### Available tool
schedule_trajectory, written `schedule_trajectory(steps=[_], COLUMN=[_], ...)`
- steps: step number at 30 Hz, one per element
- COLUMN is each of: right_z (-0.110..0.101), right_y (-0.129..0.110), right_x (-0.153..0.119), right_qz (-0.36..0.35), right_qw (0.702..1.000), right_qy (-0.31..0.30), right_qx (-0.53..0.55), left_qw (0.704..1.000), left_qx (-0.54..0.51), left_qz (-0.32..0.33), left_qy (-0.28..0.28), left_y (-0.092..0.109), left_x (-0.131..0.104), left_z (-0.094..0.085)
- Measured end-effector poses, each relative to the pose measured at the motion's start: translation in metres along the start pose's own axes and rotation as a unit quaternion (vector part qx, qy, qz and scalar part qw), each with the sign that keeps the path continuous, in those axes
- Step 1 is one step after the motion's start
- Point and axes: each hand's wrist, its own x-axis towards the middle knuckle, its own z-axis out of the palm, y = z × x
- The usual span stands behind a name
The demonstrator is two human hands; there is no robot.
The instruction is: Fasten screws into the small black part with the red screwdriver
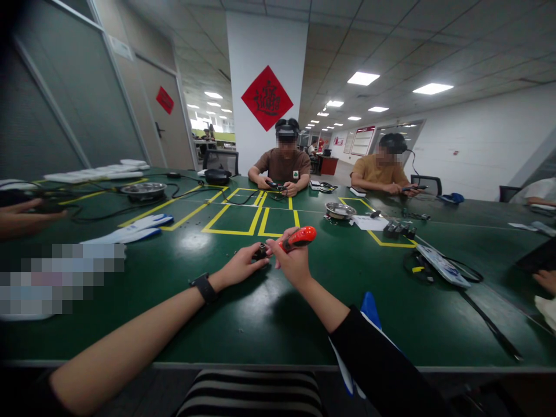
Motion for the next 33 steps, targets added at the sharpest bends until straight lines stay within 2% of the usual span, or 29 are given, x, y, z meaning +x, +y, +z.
schedule_trajectory(steps=[5, 12, 24, 33], right_z=[-0.0026, -0.0021, -0.0011, -0.0039], right_y=[0.0017, 0.0025, 0.0097, 0.0029], right_x=[0.0038, 0.0053, 0.0081, 0.0065], right_qz=[0.014, 0.028, 0.045, 0.05], right_qw=[1.0, 0.994, 0.996, 0.99], right_qy=[-0.008, -0.071, -0.026, -0.065], right_qx=[0.006, 0.077, 0.073, 0.113], left_qw=[1.0, 1.0, 1.0, 1.0], left_qx=[-0.005, -0.004, 0.017, 0.01], left_qz=[-0.002, 0.007, 0.003, 0.009], left_qy=[0.001, 0.005, 0.01, 0.009], left_y=[-0.0013, 0.001, 0.0006, 0.0006], left_x=[-0.0003, -0.001, -0.0005, -0.0008], left_z=[0.0007, -0.0006, -0.0001, -0.0001])
